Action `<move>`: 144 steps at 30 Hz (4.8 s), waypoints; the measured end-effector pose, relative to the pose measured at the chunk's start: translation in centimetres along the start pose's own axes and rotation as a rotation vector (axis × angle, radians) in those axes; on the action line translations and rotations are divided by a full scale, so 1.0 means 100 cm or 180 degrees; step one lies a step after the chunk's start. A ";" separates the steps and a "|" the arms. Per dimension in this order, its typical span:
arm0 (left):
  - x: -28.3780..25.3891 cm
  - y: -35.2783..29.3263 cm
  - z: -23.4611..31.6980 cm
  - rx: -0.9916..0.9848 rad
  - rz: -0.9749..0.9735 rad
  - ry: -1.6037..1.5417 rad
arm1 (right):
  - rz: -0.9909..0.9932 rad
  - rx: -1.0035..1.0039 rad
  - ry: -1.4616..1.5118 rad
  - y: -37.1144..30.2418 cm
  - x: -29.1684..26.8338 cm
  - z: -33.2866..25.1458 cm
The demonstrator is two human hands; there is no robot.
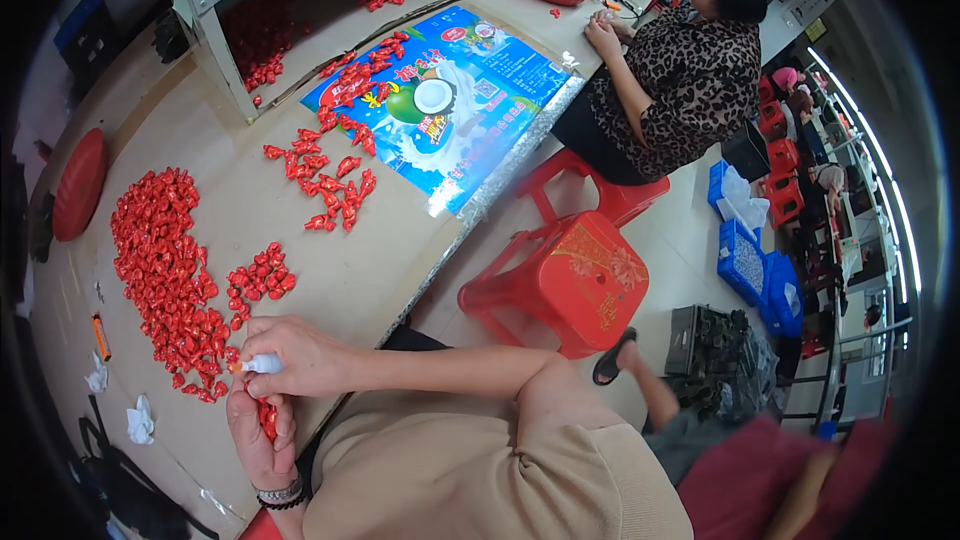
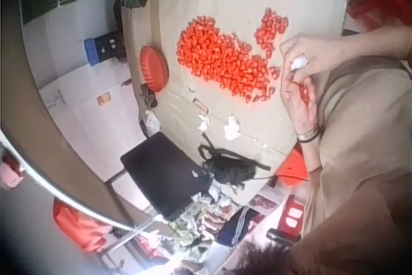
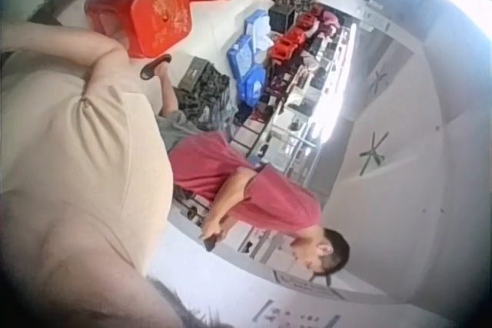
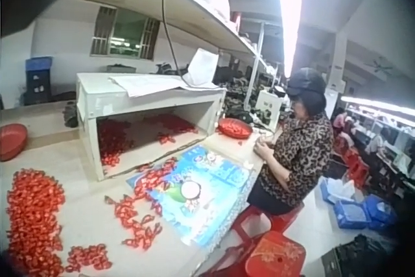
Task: The person assembles plastic toy parts by applying glue from a squeeze bottle into the pieces and pressing the components together by hand.
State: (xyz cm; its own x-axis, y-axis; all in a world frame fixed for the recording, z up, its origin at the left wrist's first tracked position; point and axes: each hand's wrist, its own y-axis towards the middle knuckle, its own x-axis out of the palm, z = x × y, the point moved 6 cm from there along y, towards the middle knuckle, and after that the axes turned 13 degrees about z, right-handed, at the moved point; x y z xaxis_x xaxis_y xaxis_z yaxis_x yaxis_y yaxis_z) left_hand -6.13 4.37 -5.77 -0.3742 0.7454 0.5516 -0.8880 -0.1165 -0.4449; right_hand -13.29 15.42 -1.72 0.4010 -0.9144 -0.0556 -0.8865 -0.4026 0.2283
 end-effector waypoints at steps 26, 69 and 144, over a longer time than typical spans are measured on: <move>0.020 -0.034 0.000 -0.0502 0.0079 -0.0310 | 0.0720 -0.0514 -0.0137 -0.027 -0.007 -0.037; 0.048 -0.055 -0.009 -0.0667 -0.0378 -0.1095 | 0.0761 -0.0362 0.0783 -0.033 -0.045 -0.066; -0.018 -0.007 -0.009 -0.0477 0.0007 -0.1690 | 0.0929 -0.1157 0.0664 -0.010 -0.005 -0.006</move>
State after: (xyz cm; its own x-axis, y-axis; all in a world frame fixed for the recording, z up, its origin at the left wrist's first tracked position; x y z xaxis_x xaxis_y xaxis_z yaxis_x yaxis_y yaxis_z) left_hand -4.62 3.73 -7.11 -0.4939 0.3074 0.8134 -0.8538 0.0060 -0.5206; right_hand -12.49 16.30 -1.35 0.2190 -0.9437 0.2477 -0.8456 -0.0569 0.5308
